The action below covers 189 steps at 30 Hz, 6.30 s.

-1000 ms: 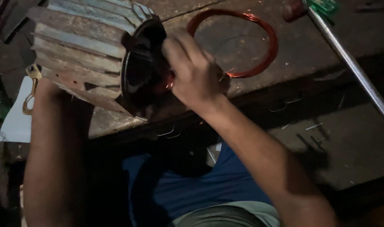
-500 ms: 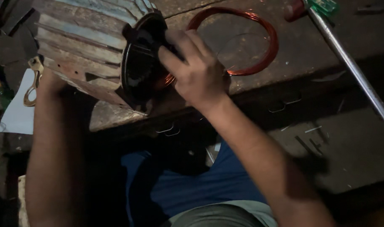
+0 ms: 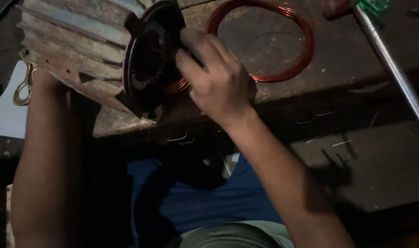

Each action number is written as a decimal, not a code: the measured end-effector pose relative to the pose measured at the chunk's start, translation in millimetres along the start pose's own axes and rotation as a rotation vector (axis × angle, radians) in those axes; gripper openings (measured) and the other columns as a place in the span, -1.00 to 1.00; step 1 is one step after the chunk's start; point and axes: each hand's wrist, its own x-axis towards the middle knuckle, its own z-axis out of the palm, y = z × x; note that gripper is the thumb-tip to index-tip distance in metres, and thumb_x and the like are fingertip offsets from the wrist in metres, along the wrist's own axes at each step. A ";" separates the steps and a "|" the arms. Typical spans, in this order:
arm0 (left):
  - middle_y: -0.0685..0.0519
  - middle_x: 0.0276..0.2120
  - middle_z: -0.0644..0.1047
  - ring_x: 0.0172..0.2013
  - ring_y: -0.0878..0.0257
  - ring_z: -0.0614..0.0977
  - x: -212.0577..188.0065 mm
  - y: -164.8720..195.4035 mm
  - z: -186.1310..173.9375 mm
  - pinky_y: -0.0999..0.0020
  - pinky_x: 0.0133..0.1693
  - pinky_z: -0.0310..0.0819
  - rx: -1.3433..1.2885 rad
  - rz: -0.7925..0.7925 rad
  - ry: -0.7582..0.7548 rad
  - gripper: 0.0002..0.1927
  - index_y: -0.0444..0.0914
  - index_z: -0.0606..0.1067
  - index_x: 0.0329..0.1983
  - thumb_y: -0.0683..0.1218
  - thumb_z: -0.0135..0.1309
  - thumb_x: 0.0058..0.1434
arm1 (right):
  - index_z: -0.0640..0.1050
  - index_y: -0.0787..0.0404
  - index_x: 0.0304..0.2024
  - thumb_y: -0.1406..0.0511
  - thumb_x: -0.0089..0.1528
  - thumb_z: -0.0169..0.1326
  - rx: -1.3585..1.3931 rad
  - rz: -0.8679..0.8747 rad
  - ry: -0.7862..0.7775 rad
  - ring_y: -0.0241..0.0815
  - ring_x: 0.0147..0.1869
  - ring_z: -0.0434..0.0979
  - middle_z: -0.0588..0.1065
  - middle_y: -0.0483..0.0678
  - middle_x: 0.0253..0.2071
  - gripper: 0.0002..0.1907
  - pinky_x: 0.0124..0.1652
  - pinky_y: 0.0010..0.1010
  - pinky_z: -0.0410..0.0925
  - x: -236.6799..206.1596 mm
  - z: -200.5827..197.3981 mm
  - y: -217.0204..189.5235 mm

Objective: The person winds copper wire into the slots of a motor stator, inserts insulating paper between layers, and uses a screwdriver and rubber mallet to pack and secure the windings. The person repeats this process for multiple slots, adjusting the stator orientation as needed.

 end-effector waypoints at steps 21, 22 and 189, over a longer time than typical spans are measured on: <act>0.01 0.12 0.56 0.04 0.20 0.61 11.2 -7.2 7.1 0.26 0.05 0.56 -0.011 0.001 -0.055 -0.60 -0.27 0.44 0.29 0.01 -0.04 0.49 | 0.64 0.31 -0.04 0.46 0.20 0.29 -0.079 -0.105 -0.121 -0.04 -0.17 0.68 0.56 0.20 -0.11 -0.73 -0.31 -0.37 0.51 2.6 0.5 -6.5; 0.01 0.12 0.56 0.04 0.20 0.61 13.3 -7.3 9.4 0.26 0.05 0.56 -0.014 0.002 -0.068 -0.60 -0.27 0.44 0.29 0.01 -0.04 0.49 | 0.62 0.35 -0.02 0.46 0.19 0.27 -0.083 -0.080 -0.101 -0.01 -0.15 0.68 0.56 0.22 -0.10 -0.71 -0.29 -0.36 0.53 3.0 0.9 -10.5; -0.13 -0.09 0.68 -0.12 0.17 0.65 -42.8 151.0 79.4 0.20 -0.05 0.55 0.507 0.083 -0.207 -0.63 -0.36 0.58 0.04 -0.08 0.12 0.20 | 0.58 -0.02 -0.12 0.24 0.03 0.18 -0.291 -0.559 -0.635 -0.11 -0.22 0.53 0.44 -0.13 -0.32 -0.67 -0.19 -0.22 0.37 91.5 -30.7 -63.1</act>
